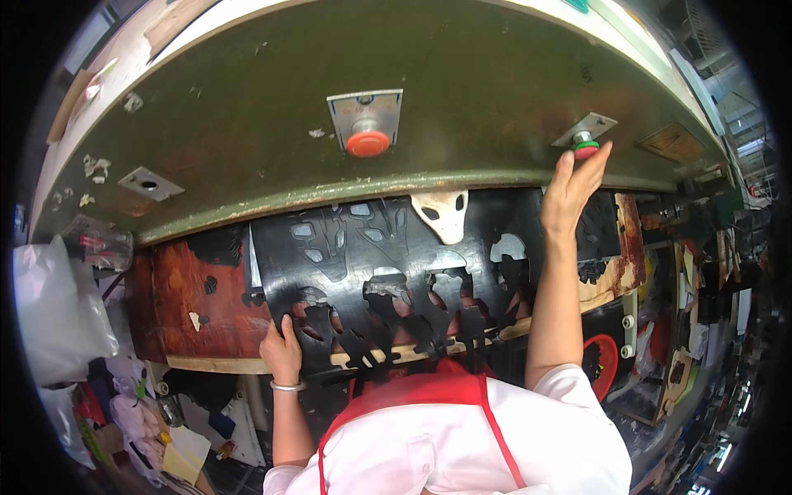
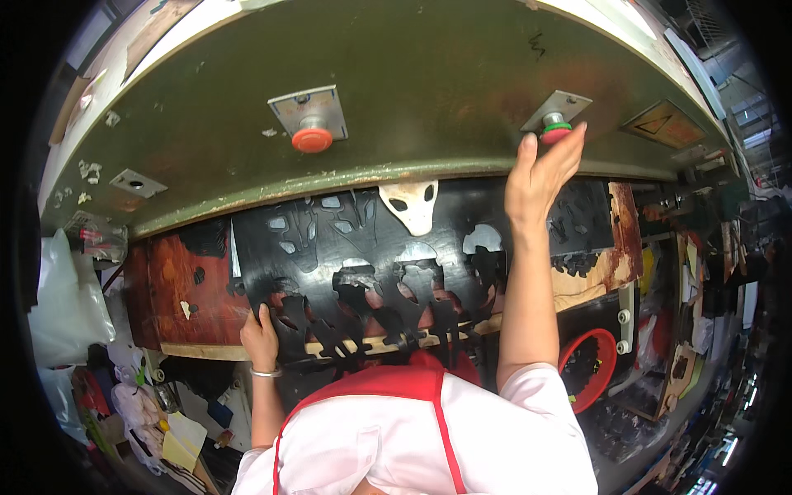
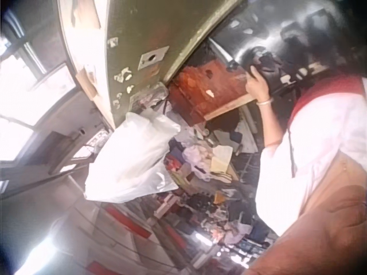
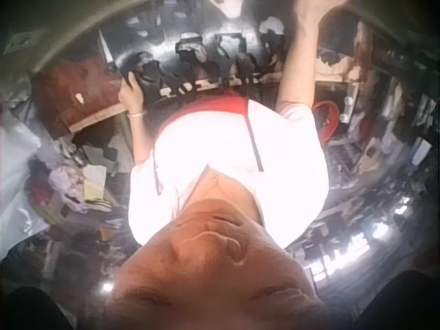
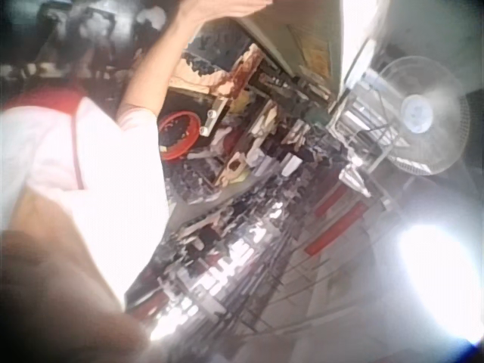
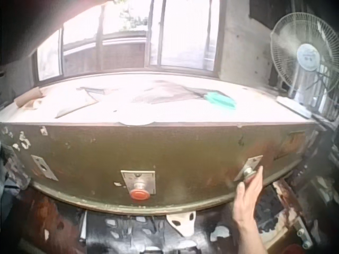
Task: The person operates a hydraulic press to cut shapes from black rubber sheets using a white template. They place the template, press the sheet, remove cut pieces, and repeat the cycle.
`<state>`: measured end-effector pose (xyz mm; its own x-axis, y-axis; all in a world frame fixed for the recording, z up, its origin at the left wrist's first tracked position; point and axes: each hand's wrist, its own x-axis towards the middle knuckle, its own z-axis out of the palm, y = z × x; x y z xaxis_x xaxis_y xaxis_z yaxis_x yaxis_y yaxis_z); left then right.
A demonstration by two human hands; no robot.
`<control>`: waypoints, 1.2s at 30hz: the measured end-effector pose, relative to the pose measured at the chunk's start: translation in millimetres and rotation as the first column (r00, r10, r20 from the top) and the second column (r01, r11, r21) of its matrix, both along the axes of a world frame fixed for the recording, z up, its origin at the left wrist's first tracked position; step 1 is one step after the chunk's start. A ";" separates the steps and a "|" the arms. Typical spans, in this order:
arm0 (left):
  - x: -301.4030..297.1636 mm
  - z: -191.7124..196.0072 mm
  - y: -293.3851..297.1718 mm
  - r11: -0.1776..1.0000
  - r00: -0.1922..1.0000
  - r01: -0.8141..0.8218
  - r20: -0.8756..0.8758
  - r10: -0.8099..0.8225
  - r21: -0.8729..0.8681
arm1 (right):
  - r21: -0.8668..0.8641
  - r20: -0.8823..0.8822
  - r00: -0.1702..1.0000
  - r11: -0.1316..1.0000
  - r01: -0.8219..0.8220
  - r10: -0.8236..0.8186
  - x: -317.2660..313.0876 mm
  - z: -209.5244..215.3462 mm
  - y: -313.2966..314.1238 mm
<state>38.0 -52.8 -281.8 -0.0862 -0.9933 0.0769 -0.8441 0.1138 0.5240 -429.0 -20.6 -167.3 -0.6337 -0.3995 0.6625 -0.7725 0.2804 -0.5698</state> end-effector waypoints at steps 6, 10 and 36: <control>-27.7 4.2 -61.3 0.997 0.999 0.027 0.033 -0.025 -0.066 | -0.019 -0.097 0.992 0.997 0.078 -0.079 -7.8 -15.0 -30.2; -35.6 9.6 -80.0 0.999 0.998 0.026 0.057 -0.024 -0.040 | 0.065 -0.140 0.987 0.994 0.086 -0.076 -17.2 -28.6 -12.5; 48.0 2.6 64.2 0.973 0.972 0.229 -0.044 -0.229 0.004 | 0.264 0.212 0.944 0.915 -0.304 0.253 107.0 -74.2 117.7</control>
